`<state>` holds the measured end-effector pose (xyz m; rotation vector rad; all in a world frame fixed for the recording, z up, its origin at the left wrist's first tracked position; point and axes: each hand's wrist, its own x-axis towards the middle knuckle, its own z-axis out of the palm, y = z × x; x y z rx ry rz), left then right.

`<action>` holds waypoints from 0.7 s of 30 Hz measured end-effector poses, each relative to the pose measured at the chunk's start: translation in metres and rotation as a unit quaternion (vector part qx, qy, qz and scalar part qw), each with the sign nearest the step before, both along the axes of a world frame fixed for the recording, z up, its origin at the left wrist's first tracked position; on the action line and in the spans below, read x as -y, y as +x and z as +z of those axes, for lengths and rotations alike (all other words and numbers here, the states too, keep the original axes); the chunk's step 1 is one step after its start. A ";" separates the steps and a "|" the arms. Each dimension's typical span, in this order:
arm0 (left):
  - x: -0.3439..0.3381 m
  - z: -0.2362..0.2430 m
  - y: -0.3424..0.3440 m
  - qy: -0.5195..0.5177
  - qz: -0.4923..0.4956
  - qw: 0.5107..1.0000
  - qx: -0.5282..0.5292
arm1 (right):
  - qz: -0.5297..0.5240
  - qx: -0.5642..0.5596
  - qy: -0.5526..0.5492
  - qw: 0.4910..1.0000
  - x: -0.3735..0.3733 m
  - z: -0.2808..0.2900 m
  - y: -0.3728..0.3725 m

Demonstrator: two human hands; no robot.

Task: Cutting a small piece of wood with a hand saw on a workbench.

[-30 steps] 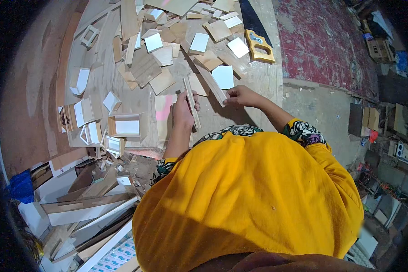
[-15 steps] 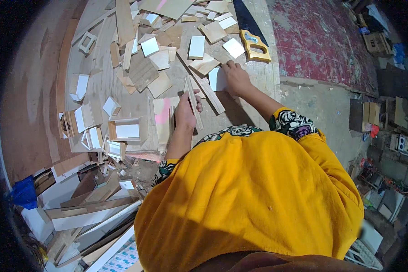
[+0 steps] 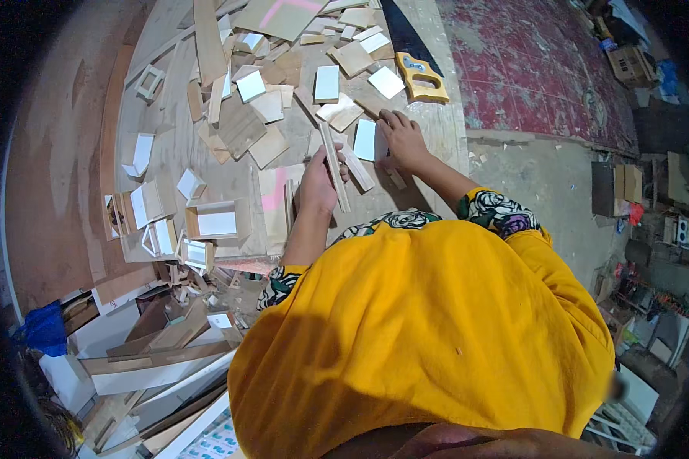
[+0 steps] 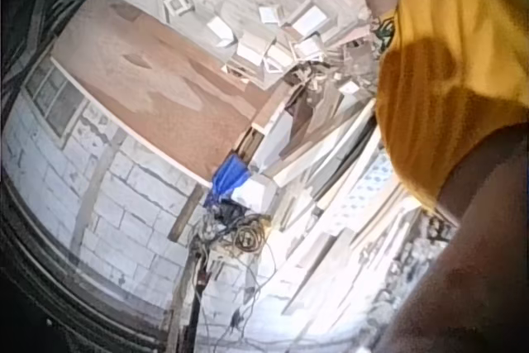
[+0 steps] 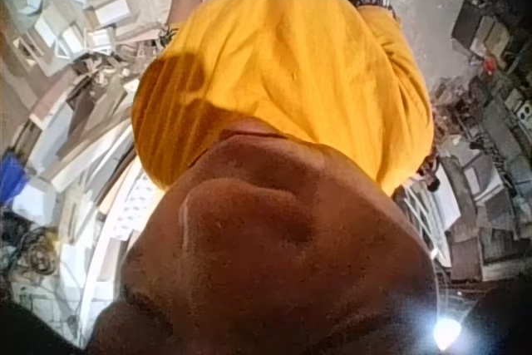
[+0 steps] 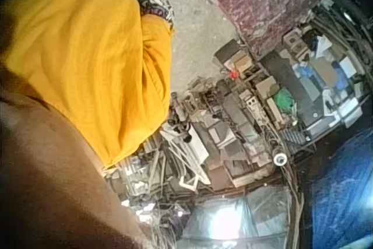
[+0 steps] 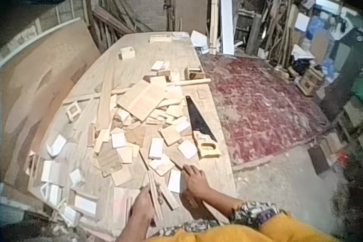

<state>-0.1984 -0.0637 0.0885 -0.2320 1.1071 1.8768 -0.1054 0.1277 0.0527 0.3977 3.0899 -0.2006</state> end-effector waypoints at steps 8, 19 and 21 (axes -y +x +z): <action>0.012 0.010 0.007 0.015 0.010 1.000 0.019 | -0.113 -0.083 -0.216 0.966 -0.029 0.007 0.002; 0.003 0.016 0.019 -0.018 -0.008 0.999 -0.043 | -0.146 -0.086 -0.639 0.750 0.000 0.097 -0.003; 0.000 0.028 0.024 -0.001 -0.022 0.998 -0.066 | -0.131 -0.087 -0.634 0.757 0.001 0.100 0.000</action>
